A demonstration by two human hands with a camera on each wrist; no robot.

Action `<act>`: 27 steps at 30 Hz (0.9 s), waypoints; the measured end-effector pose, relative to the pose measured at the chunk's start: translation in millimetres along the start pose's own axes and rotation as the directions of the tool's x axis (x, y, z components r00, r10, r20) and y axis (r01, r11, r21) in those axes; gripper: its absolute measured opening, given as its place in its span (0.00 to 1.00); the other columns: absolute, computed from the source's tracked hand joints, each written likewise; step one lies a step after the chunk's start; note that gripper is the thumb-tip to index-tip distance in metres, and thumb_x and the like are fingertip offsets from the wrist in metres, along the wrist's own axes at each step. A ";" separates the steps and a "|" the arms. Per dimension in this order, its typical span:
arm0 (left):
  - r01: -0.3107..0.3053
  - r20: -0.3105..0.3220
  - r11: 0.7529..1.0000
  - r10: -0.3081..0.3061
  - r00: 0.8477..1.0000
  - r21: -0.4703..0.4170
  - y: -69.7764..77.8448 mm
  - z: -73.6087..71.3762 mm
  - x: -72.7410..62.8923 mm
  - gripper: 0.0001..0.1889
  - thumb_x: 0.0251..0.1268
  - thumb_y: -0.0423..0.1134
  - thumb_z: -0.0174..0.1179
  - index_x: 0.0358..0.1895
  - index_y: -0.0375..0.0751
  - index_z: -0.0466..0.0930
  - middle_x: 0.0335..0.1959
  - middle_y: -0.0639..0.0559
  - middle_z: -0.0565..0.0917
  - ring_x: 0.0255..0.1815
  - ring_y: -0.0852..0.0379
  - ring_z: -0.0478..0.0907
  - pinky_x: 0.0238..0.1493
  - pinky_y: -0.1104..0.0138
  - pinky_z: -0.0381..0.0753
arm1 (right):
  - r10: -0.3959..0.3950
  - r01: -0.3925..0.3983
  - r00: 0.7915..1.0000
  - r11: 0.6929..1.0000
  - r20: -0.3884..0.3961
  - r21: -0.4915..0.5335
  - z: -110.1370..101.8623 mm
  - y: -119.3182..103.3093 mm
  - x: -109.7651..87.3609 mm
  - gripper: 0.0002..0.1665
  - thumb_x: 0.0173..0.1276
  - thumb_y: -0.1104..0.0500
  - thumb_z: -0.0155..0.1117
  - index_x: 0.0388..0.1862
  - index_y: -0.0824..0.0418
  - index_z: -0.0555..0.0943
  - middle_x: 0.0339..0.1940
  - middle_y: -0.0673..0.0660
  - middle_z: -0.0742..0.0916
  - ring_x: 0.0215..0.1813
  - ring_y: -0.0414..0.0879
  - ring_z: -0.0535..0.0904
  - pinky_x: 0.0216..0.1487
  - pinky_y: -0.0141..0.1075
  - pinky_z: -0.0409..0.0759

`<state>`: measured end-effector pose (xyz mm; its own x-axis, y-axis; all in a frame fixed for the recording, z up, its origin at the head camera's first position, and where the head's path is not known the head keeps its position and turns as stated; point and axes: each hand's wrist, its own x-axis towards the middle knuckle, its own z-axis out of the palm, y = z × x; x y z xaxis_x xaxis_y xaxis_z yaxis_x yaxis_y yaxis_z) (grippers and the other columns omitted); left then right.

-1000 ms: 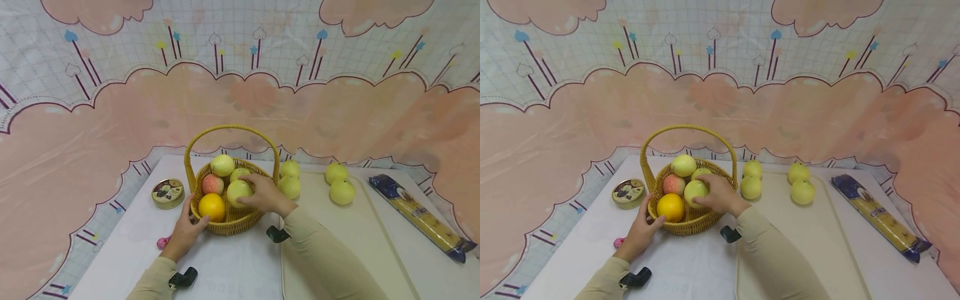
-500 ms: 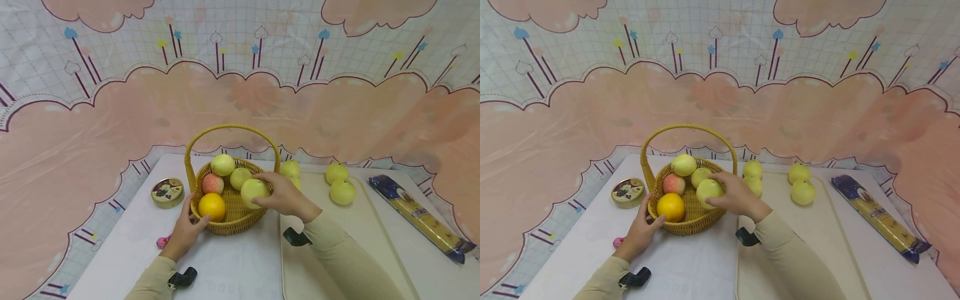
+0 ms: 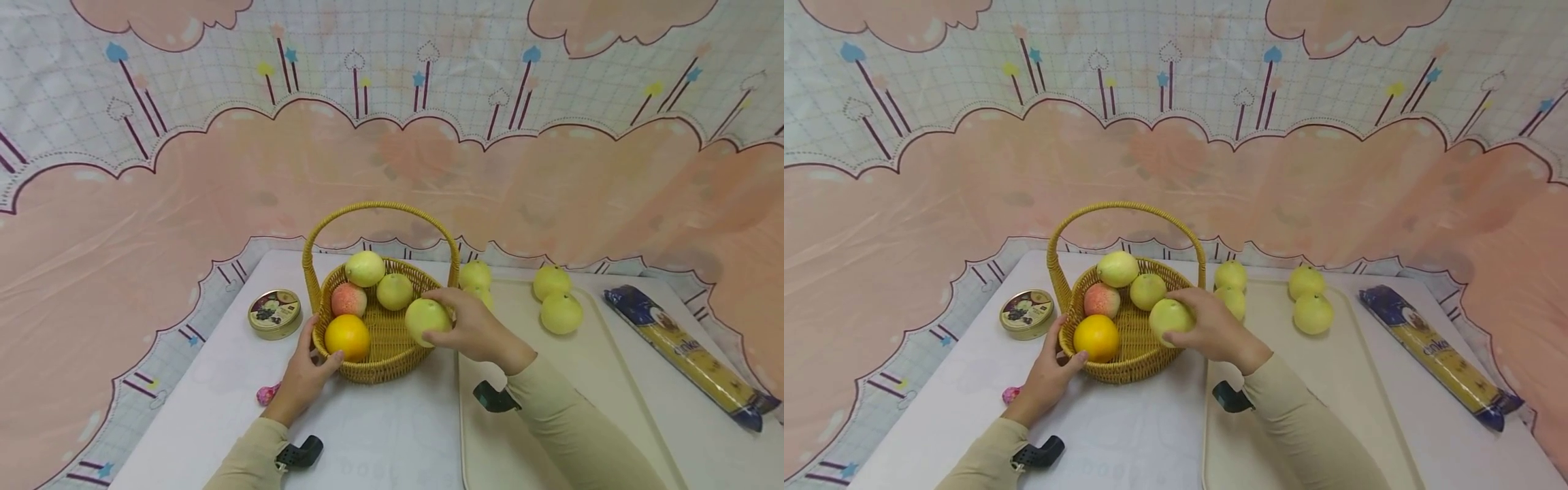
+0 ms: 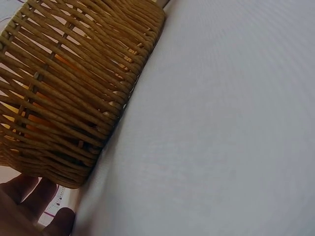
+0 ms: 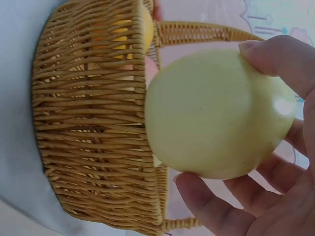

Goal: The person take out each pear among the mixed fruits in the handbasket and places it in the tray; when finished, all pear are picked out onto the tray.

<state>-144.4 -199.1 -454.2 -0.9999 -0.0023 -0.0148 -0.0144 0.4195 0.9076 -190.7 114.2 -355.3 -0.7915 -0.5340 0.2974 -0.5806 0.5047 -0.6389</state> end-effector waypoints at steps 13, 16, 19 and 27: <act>0.001 -0.001 1.000 -0.001 1.000 -0.013 0.9 0.4 -0.7 0.47 0.70 0.49 0.62 0.81 0.49 0.39 0.80 0.35 0.47 0.73 0.31 0.58 0.70 0.41 0.60 | 0.032 -0.031 0.999 0.999 -0.021 0.042 8.5 8.4 -5.4 0.41 0.58 0.53 0.79 0.68 0.65 0.74 0.64 0.63 0.79 0.62 0.56 0.75 0.56 0.54 0.77; 0.000 -0.001 1.000 0.000 1.000 -0.016 0.3 1.2 -0.3 0.47 0.70 0.49 0.62 0.82 0.49 0.39 0.80 0.36 0.47 0.74 0.31 0.58 0.70 0.41 0.60 | 0.041 -0.041 0.999 0.998 -0.014 0.053 8.9 9.4 -8.4 0.42 0.59 0.54 0.78 0.69 0.65 0.72 0.66 0.63 0.77 0.63 0.57 0.74 0.56 0.55 0.78; 0.004 -0.006 1.000 -0.004 1.000 -0.015 -0.3 1.5 -0.3 0.47 0.69 0.49 0.62 0.81 0.50 0.39 0.80 0.36 0.47 0.74 0.32 0.58 0.70 0.41 0.60 | 0.040 -0.040 0.999 0.997 -0.004 0.071 8.6 7.6 -12.5 0.42 0.59 0.57 0.78 0.70 0.64 0.72 0.67 0.63 0.76 0.65 0.59 0.72 0.57 0.55 0.79; 0.001 -0.012 1.000 -0.002 1.000 -0.010 -0.4 1.7 -0.6 0.47 0.69 0.49 0.62 0.81 0.49 0.39 0.80 0.36 0.48 0.73 0.31 0.58 0.70 0.40 0.60 | 0.058 -0.057 0.998 0.990 -0.002 0.130 3.5 7.9 -29.7 0.40 0.58 0.62 0.78 0.69 0.62 0.73 0.62 0.59 0.77 0.60 0.57 0.76 0.50 0.43 0.84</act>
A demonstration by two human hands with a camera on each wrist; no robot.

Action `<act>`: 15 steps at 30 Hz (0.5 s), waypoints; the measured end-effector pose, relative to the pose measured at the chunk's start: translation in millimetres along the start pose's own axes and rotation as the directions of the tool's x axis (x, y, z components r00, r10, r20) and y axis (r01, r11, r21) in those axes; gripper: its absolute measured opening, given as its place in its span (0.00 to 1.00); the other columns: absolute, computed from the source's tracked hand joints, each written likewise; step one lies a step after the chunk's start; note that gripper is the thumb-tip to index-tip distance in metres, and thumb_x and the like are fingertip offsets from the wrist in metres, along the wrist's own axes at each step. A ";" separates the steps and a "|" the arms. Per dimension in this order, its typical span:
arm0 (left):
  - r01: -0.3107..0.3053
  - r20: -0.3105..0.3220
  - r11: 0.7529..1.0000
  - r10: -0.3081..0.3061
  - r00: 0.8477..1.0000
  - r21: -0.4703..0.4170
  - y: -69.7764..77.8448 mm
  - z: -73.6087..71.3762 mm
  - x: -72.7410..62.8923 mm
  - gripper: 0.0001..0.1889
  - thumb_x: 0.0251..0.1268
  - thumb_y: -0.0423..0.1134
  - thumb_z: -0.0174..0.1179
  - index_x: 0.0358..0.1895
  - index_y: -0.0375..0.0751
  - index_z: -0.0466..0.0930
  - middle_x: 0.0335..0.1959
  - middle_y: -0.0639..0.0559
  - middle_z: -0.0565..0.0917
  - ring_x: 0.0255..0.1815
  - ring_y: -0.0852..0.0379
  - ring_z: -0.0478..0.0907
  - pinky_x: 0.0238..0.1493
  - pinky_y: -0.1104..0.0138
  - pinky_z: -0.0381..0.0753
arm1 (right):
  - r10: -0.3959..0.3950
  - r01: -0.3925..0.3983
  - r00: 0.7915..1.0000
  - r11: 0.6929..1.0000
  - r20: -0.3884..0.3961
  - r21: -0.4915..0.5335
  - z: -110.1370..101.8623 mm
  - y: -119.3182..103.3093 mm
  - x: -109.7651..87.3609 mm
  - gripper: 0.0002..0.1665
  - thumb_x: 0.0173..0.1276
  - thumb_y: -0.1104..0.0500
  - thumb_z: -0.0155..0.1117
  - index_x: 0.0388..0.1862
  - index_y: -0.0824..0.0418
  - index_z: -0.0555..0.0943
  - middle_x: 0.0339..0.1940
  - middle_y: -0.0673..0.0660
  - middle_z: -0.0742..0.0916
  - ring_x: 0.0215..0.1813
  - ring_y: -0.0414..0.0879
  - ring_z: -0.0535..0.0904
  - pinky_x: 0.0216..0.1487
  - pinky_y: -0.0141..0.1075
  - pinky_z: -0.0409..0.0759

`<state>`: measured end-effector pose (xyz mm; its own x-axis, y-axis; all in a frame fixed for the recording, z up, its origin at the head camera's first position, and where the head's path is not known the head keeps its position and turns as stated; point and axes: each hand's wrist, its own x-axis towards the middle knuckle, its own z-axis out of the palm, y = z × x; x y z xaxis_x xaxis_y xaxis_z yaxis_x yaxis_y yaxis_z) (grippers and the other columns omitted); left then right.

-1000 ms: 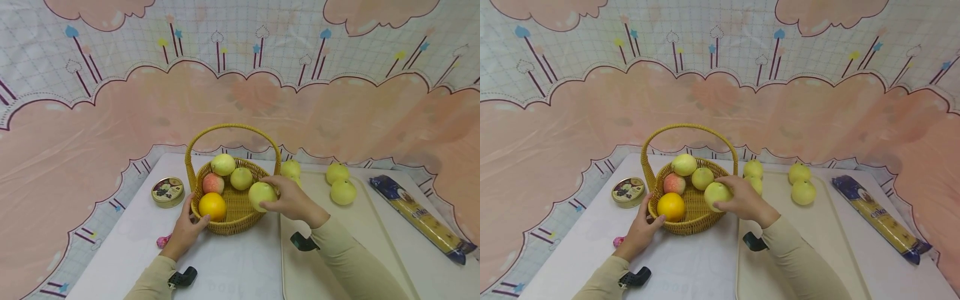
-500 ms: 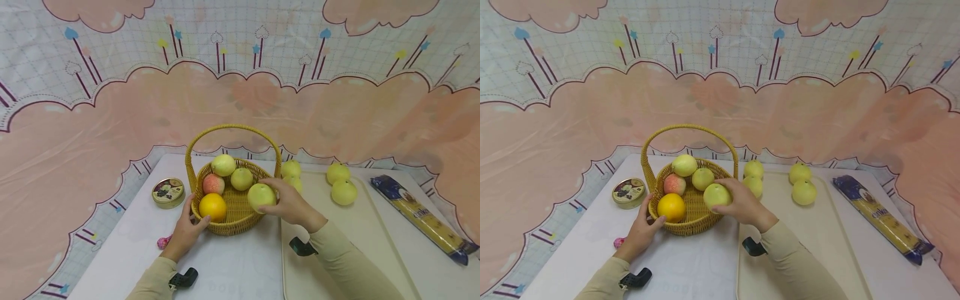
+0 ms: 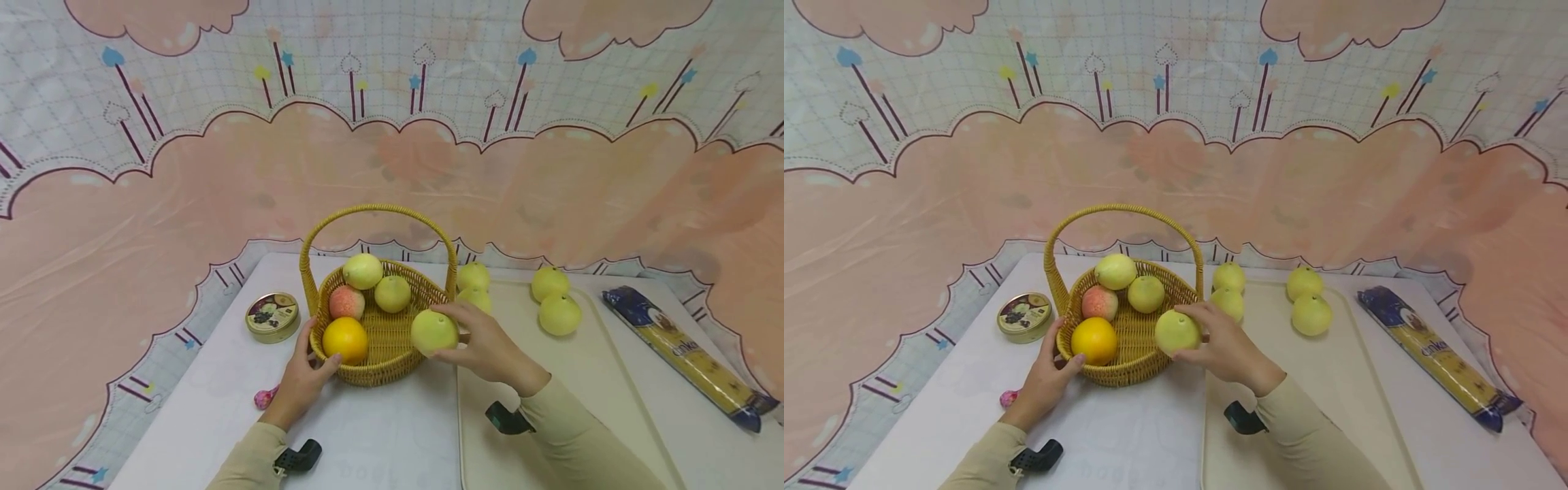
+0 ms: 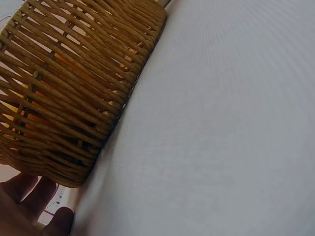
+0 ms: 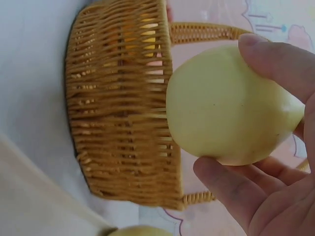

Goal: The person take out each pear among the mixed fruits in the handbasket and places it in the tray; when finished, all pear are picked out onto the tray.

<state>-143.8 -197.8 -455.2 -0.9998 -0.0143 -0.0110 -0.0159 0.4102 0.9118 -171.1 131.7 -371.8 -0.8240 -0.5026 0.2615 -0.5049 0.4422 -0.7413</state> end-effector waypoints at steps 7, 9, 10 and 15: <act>-0.005 0.006 1.000 0.005 1.000 -0.006 0.7 -1.0 -1.7 0.47 0.70 0.49 0.61 0.81 0.48 0.39 0.80 0.36 0.47 0.74 0.31 0.57 0.70 0.41 0.59 | 0.004 -0.004 1.000 1.000 -0.008 -0.011 -6.6 7.9 -15.3 0.41 0.56 0.62 0.80 0.68 0.66 0.74 0.65 0.63 0.77 0.61 0.59 0.76 0.49 0.40 0.85; -0.006 0.007 1.000 0.006 1.000 -0.007 1.0 -1.3 -1.8 0.47 0.70 0.49 0.61 0.81 0.47 0.39 0.80 0.36 0.47 0.74 0.31 0.57 0.70 0.41 0.59 | 0.013 -0.013 1.000 0.999 -0.017 -0.033 -7.2 12.2 -19.2 0.40 0.56 0.61 0.80 0.67 0.66 0.74 0.64 0.63 0.78 0.61 0.58 0.76 0.49 0.41 0.84; -0.006 0.008 1.000 0.007 1.000 -0.008 1.2 -1.4 -1.9 0.47 0.70 0.49 0.61 0.81 0.47 0.39 0.80 0.36 0.47 0.74 0.31 0.57 0.70 0.41 0.59 | 0.020 -0.021 0.999 0.999 -0.025 -0.049 -7.4 14.5 -21.1 0.40 0.56 0.60 0.80 0.67 0.66 0.74 0.64 0.62 0.78 0.61 0.58 0.77 0.50 0.43 0.84; -0.006 0.010 1.000 0.007 1.000 -0.009 1.3 -1.7 -1.5 0.47 0.70 0.49 0.62 0.81 0.48 0.39 0.80 0.35 0.47 0.74 0.31 0.56 0.70 0.41 0.59 | 0.065 -0.073 0.996 0.991 -0.068 -0.111 -9.0 28.6 -29.4 0.40 0.56 0.56 0.79 0.67 0.65 0.75 0.64 0.61 0.80 0.61 0.57 0.77 0.52 0.53 0.82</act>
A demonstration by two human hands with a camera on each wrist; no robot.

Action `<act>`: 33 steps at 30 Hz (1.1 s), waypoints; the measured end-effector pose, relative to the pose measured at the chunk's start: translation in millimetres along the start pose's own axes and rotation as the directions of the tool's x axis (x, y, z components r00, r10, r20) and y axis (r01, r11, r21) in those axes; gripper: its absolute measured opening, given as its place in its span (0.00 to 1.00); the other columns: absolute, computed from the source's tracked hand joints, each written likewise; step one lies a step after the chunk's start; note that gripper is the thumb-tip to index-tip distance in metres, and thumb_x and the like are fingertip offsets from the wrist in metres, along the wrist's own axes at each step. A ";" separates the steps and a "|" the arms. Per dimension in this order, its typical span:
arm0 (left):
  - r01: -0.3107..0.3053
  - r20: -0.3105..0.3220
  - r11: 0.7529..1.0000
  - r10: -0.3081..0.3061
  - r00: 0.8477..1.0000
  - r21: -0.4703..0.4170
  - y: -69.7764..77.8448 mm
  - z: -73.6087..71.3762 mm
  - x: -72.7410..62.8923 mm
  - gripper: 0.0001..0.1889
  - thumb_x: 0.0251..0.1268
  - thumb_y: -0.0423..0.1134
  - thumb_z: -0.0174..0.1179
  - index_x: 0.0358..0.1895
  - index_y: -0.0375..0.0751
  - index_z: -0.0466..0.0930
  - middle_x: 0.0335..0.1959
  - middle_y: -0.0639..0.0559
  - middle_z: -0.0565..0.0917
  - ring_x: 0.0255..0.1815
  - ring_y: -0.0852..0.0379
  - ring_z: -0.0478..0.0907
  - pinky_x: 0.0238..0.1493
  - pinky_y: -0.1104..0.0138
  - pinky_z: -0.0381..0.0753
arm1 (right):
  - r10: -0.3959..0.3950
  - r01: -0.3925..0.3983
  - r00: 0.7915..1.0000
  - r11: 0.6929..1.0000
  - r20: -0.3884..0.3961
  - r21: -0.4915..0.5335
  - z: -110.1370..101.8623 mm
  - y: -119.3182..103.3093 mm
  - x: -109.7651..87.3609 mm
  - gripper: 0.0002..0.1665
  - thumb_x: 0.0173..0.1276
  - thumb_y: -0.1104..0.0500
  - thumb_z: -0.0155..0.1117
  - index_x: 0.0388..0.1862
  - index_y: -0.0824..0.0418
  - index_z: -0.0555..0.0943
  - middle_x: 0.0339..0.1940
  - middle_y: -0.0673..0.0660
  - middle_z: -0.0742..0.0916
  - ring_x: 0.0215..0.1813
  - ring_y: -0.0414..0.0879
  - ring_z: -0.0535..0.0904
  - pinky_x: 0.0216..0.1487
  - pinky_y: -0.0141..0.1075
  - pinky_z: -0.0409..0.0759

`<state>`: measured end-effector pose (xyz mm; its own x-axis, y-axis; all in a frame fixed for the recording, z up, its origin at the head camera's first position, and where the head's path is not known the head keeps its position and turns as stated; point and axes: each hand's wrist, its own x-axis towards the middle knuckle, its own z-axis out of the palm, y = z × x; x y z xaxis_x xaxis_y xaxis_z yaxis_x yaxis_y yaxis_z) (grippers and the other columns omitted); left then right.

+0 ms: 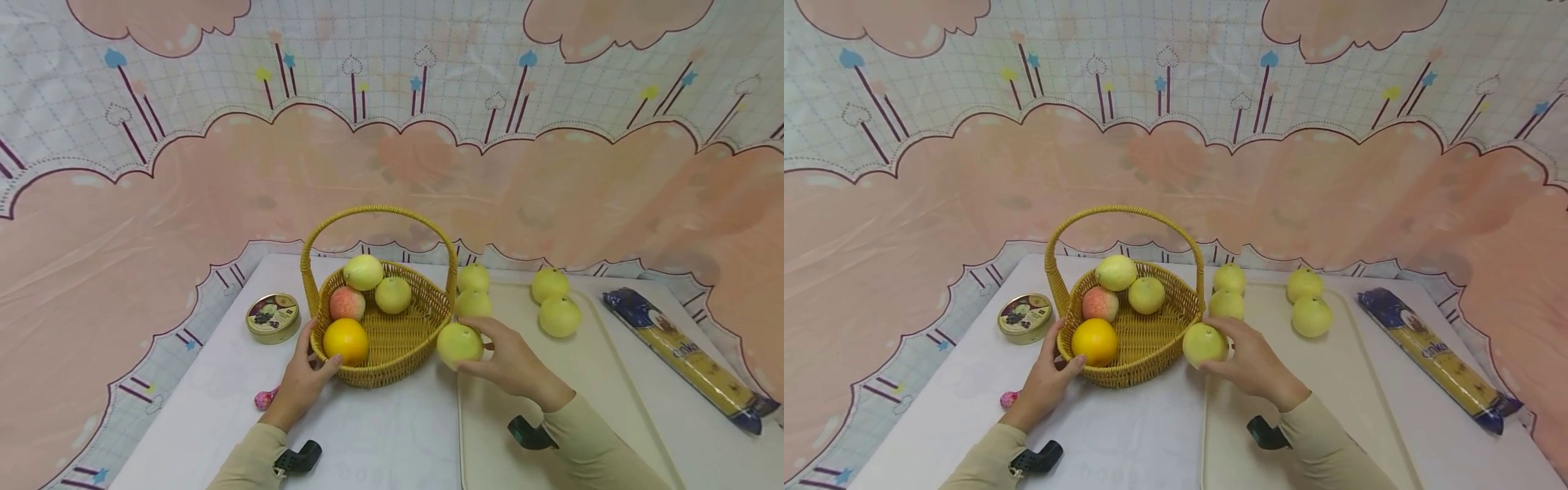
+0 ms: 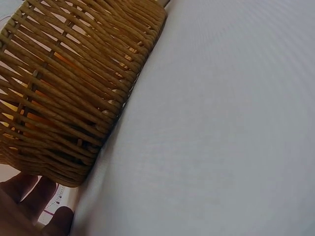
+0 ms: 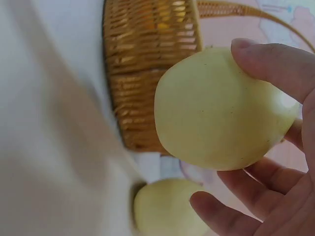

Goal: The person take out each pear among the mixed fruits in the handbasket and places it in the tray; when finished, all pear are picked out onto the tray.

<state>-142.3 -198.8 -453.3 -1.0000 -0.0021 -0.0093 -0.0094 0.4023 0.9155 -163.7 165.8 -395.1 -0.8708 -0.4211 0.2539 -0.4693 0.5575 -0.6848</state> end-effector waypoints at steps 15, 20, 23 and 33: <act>-0.005 -0.006 1.000 0.005 1.000 0.001 -3.5 0.9 2.2 0.47 0.70 0.48 0.62 0.81 0.47 0.39 0.80 0.35 0.48 0.74 0.31 0.56 0.71 0.41 0.59 | 0.117 -0.117 0.992 0.993 -0.037 -0.002 -1.4 33.2 -6.5 0.40 0.56 0.53 0.80 0.64 0.67 0.76 0.59 0.64 0.82 0.56 0.57 0.79 0.46 0.44 0.82; -0.001 -0.005 1.000 0.001 1.000 -0.002 -2.3 1.4 0.9 0.47 0.70 0.48 0.62 0.81 0.48 0.39 0.80 0.36 0.48 0.74 0.31 0.56 0.71 0.42 0.59 | 0.137 -0.138 0.990 0.990 -0.038 -0.026 -2.3 38.8 -7.9 0.40 0.57 0.51 0.79 0.63 0.66 0.75 0.58 0.64 0.83 0.55 0.61 0.80 0.49 0.50 0.80; -0.011 -0.003 1.000 0.011 1.000 -0.005 -1.4 1.2 0.1 0.46 0.70 0.48 0.62 0.81 0.47 0.40 0.80 0.35 0.47 0.74 0.31 0.56 0.71 0.41 0.58 | 0.147 -0.149 0.988 0.988 -0.038 -0.032 -1.0 42.9 -7.8 0.40 0.57 0.51 0.79 0.63 0.67 0.75 0.58 0.64 0.83 0.57 0.63 0.79 0.52 0.54 0.79; -0.013 -0.008 1.000 0.013 1.000 -0.002 -0.9 1.1 0.6 0.46 0.70 0.48 0.61 0.81 0.47 0.40 0.80 0.35 0.48 0.74 0.31 0.56 0.71 0.42 0.58 | 0.189 -0.190 0.981 0.982 -0.038 0.001 3.0 47.3 -3.2 0.40 0.58 0.53 0.79 0.64 0.68 0.73 0.59 0.66 0.81 0.61 0.65 0.76 0.59 0.59 0.74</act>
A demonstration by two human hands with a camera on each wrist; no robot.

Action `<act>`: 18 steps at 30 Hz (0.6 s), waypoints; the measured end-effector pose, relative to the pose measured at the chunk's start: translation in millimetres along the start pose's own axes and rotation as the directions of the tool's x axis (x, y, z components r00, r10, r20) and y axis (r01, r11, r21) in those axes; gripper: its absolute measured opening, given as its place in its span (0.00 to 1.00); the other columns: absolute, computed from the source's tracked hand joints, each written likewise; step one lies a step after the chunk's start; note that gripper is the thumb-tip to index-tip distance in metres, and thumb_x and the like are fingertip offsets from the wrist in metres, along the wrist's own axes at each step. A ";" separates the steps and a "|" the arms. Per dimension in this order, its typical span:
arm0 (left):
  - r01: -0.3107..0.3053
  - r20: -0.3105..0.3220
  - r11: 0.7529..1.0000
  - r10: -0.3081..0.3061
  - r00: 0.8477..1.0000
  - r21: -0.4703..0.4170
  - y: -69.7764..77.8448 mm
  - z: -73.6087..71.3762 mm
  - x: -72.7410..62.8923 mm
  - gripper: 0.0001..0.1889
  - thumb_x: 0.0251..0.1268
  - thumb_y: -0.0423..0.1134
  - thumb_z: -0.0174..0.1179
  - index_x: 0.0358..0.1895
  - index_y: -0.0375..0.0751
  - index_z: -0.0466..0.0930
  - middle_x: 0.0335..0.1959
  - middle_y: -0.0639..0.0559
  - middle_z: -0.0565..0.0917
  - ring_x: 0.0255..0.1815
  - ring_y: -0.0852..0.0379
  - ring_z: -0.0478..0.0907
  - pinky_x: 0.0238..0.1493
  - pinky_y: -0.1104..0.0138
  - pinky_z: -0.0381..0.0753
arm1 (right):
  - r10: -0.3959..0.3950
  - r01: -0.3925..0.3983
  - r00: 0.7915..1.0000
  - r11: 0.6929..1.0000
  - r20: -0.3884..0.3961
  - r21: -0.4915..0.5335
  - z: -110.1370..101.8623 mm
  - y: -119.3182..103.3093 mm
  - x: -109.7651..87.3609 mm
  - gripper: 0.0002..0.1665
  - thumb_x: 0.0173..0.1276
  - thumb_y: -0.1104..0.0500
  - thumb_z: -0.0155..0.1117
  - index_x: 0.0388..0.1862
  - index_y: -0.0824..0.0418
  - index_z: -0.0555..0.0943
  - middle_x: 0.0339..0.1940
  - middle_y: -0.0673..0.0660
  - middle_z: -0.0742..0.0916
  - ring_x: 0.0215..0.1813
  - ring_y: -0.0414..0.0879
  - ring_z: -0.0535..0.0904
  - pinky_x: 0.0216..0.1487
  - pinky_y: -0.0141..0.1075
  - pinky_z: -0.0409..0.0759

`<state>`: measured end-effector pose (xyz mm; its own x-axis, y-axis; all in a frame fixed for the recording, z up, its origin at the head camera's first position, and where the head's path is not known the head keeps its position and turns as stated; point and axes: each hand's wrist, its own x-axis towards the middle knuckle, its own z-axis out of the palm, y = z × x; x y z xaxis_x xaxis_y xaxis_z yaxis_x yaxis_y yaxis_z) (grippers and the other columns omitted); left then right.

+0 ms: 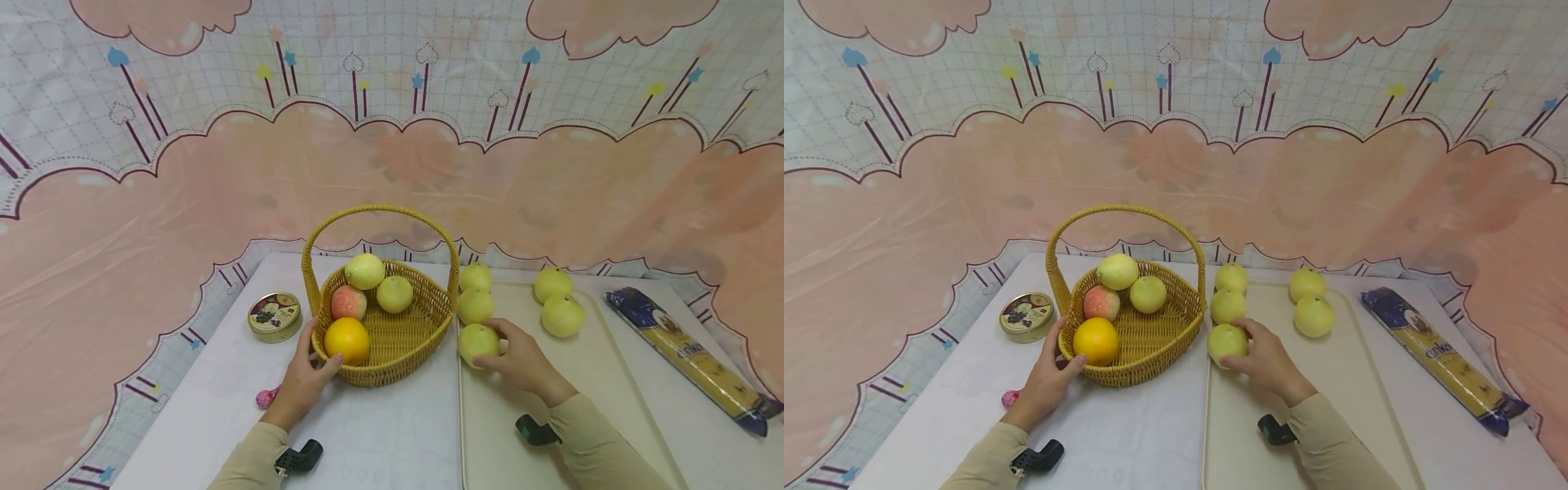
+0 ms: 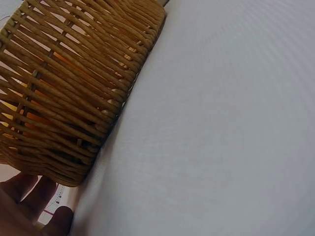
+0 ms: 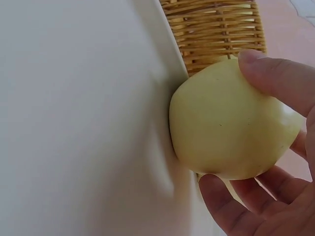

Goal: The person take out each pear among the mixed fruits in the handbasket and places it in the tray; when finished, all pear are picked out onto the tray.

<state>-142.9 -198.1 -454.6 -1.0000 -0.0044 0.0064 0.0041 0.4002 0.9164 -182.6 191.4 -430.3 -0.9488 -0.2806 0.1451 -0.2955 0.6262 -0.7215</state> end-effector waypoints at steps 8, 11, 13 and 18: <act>-0.003 -0.001 1.000 0.003 1.000 0.005 -0.4 0.4 0.5 0.46 0.70 0.47 0.61 0.81 0.46 0.40 0.80 0.35 0.49 0.73 0.33 0.58 0.71 0.42 0.59 | 0.035 -0.035 0.999 0.999 -0.002 0.010 1.0 -1.0 2.6 0.41 0.59 0.52 0.78 0.66 0.68 0.71 0.62 0.67 0.79 0.63 0.66 0.73 0.62 0.60 0.71; -0.008 0.000 1.000 0.008 1.000 0.001 0.3 0.5 0.0 0.46 0.70 0.47 0.61 0.81 0.46 0.40 0.79 0.34 0.50 0.72 0.33 0.61 0.70 0.42 0.61 | 0.038 -0.038 0.999 0.999 -0.008 0.002 1.7 -0.3 4.2 0.42 0.59 0.53 0.77 0.66 0.69 0.71 0.63 0.68 0.79 0.63 0.66 0.73 0.62 0.60 0.71; -0.007 0.001 1.000 0.007 1.000 0.005 0.7 0.5 -0.5 0.45 0.71 0.47 0.61 0.81 0.46 0.40 0.79 0.34 0.50 0.71 0.33 0.62 0.70 0.41 0.61 | 0.045 -0.045 0.999 0.999 -0.011 0.006 2.3 -0.3 4.6 0.42 0.59 0.53 0.78 0.66 0.69 0.71 0.63 0.69 0.79 0.64 0.66 0.73 0.63 0.61 0.71; -0.005 -0.001 1.000 0.005 1.000 0.016 1.6 0.4 -0.6 0.45 0.71 0.48 0.61 0.81 0.47 0.40 0.79 0.35 0.51 0.71 0.33 0.62 0.70 0.41 0.61 | 0.049 -0.049 0.999 0.999 -0.015 0.007 3.8 1.1 6.0 0.42 0.59 0.52 0.78 0.66 0.70 0.70 0.63 0.71 0.78 0.64 0.67 0.72 0.63 0.61 0.70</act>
<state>-142.2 -197.1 -453.3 -0.9999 -0.0035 0.0110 0.0086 0.4150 0.9098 -188.2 187.7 -432.8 -0.9637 -0.2387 0.1195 -0.2479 0.6343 -0.7323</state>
